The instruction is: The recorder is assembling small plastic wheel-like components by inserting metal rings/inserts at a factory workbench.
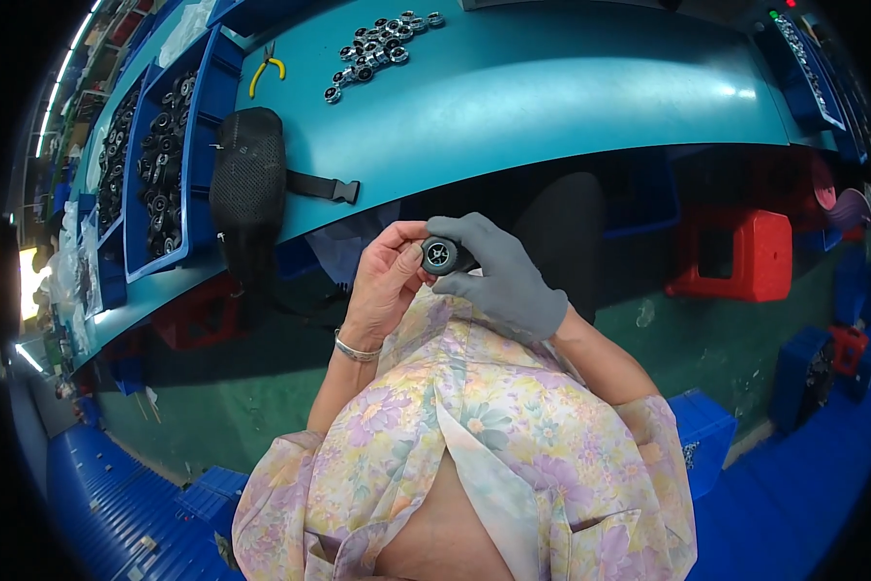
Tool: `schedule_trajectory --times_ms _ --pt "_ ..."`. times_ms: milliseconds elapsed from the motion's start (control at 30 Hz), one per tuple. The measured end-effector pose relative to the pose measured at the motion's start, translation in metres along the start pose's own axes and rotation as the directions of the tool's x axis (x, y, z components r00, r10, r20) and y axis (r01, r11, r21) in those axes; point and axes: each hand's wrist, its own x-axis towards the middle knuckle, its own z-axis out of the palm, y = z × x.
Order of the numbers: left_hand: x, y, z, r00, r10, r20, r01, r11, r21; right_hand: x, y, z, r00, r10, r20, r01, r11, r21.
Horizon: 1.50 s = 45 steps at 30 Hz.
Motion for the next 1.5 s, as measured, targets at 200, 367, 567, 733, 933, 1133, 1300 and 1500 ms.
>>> schedule_trajectory --times_ms 200,367,567,733,933,1133,1300,1500 --pt "-0.001 -0.001 -0.009 0.996 0.068 0.05 -0.063 0.993 -0.101 0.005 -0.002 0.014 0.979 0.144 -0.146 -0.136 0.989 0.062" --pt "-0.004 0.003 -0.014 0.927 0.374 0.014 -0.346 0.842 0.414 0.008 0.021 0.018 0.929 0.34 0.145 -0.256 0.308 0.916" --pt "-0.001 0.014 -0.015 0.953 0.295 0.069 -0.274 0.744 0.61 0.016 0.009 0.031 0.849 0.49 0.197 -0.421 0.404 0.812" --pt "0.001 0.013 -0.022 0.972 0.236 0.019 -0.217 0.858 0.466 0.024 0.003 0.034 0.835 0.528 0.153 -0.492 0.593 0.638" --pt "0.005 0.01 -0.028 0.977 0.192 -0.092 -0.149 0.924 0.352 0.027 0.008 0.035 0.882 0.457 -0.113 -0.374 0.826 0.421" --pt "0.007 0.011 -0.026 0.981 0.134 -0.137 -0.081 0.937 0.341 0.039 0.006 0.038 0.877 0.454 -0.156 -0.406 0.876 0.261" --pt "0.008 0.003 -0.025 0.948 0.267 -0.171 -0.126 0.812 0.571 0.042 0.017 0.04 0.886 0.435 -0.162 -0.423 0.9 0.107" --pt "0.008 0.008 -0.028 0.974 0.165 -0.154 -0.091 0.912 0.4 0.049 0.009 0.034 0.822 0.563 -0.09 -0.486 0.774 0.406"
